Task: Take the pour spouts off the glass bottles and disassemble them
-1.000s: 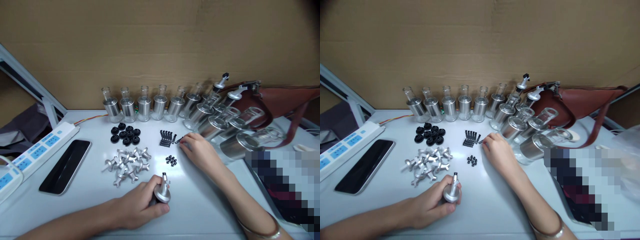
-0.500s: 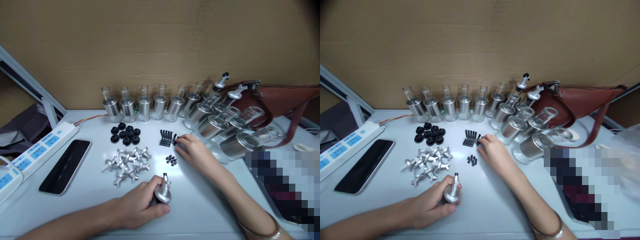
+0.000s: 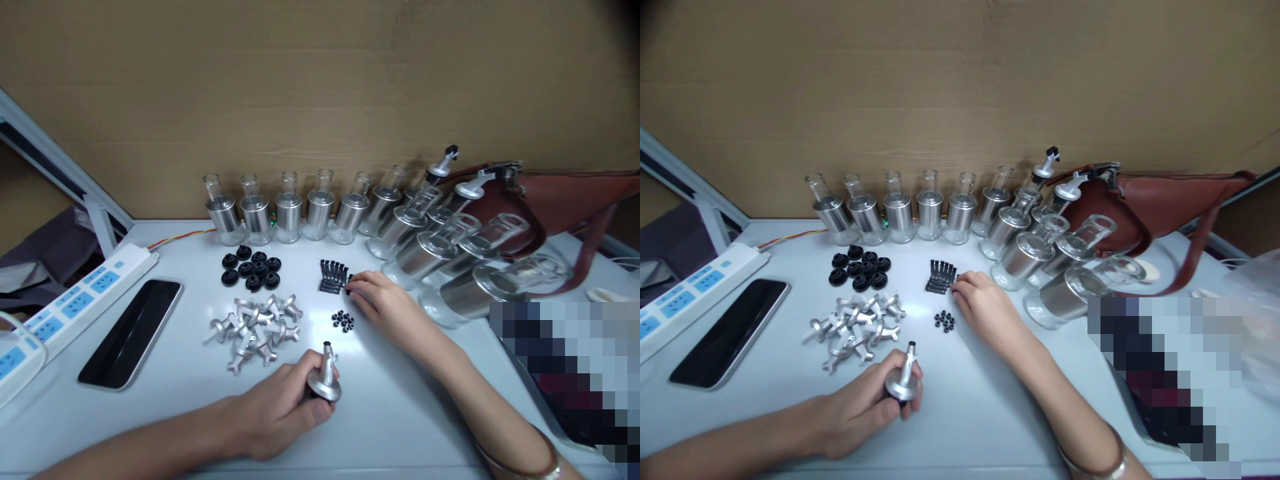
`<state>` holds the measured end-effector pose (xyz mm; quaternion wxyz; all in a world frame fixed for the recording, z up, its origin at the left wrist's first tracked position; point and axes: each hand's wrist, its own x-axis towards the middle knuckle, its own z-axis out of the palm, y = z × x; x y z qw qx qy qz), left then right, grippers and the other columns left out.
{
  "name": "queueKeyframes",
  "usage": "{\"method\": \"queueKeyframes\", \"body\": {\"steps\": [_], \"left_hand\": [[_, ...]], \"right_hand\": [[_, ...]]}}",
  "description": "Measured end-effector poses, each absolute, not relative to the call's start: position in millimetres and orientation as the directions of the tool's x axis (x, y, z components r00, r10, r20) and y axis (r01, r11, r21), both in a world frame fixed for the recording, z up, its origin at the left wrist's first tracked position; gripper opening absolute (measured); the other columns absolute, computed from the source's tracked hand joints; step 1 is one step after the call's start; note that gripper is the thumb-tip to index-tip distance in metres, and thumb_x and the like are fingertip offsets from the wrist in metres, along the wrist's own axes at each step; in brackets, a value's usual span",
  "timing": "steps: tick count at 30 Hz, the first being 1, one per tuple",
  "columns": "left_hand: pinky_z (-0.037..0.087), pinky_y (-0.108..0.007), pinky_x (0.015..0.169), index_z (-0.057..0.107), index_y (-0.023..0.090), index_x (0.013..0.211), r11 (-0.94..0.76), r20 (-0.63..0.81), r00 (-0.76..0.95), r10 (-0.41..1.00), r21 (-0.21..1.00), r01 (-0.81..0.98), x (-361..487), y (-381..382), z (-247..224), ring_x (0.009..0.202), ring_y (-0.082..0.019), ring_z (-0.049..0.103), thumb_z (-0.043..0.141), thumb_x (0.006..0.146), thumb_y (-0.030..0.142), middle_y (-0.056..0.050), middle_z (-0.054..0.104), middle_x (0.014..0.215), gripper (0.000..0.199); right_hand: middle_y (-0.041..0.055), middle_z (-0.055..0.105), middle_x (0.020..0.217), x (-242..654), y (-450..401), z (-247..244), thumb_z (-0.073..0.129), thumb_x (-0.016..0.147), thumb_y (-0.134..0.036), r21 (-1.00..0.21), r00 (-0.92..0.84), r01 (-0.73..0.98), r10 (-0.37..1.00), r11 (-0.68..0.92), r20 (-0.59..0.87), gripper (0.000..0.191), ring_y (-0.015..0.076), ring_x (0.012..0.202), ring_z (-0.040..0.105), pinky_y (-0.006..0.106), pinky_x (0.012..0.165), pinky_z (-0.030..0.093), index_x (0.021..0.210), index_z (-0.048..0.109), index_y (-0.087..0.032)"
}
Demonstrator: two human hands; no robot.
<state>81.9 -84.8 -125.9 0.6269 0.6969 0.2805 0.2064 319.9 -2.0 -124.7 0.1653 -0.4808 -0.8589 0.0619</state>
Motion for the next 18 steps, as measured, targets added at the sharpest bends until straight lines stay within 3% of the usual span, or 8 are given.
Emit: {"method": "queueKeyframes", "body": {"steps": [8, 12, 18], "left_hand": [[0.04, -0.03, 0.07, 0.04, 0.018, 0.105, -0.019, -0.078, 0.749, 0.659, 0.993, 0.12, 82.6, -85.9, -126.0, 0.073, -0.017, 0.046, 0.03, 0.091, 0.07, -0.005, 0.052, 0.085, 0.055], [0.04, -0.03, 0.071, 0.04, 0.018, 0.106, -0.028, -0.076, 0.751, 0.656, 0.992, 0.125, 82.0, -86.1, -126.6, 0.073, -0.017, 0.046, 0.03, 0.091, 0.07, -0.005, 0.052, 0.085, 0.055], [0.041, -0.031, 0.07, 0.04, 0.018, 0.107, -0.027, -0.078, 0.748, 0.659, 0.991, 0.128, 81.5, -86.1, -128.1, 0.074, -0.017, 0.047, 0.03, 0.091, 0.069, -0.005, 0.052, 0.086, 0.054]], "right_hand": [[0.0126, 0.069, 0.101, 322.7, -0.4, -129.5, 0.042, 0.09, -0.008, -0.343, -0.463, 0.773, 0.844, 0.534, 0.27, 0.03, 0.024, 0.09, 0.065, 0.039, 0.082, 0.055, 0.102, 0.069, -0.012], [0.0096, 0.069, 0.095, 326.1, -1.2, -127.0, 0.045, 0.082, 0.0, -0.284, -0.48, 0.807, 0.856, 0.517, 0.195, 0.033, 0.0251, 0.087, 0.063, 0.04, 0.079, 0.055, 0.091, 0.073, -0.016], [0.0102, 0.071, 0.097, 323.9, -1.8, -122.8, 0.045, 0.081, 0.002, -0.278, -0.515, 0.79, 0.838, 0.546, 0.182, 0.036, 0.0252, 0.089, 0.063, 0.04, 0.08, 0.054, 0.092, 0.074, -0.016]]}}
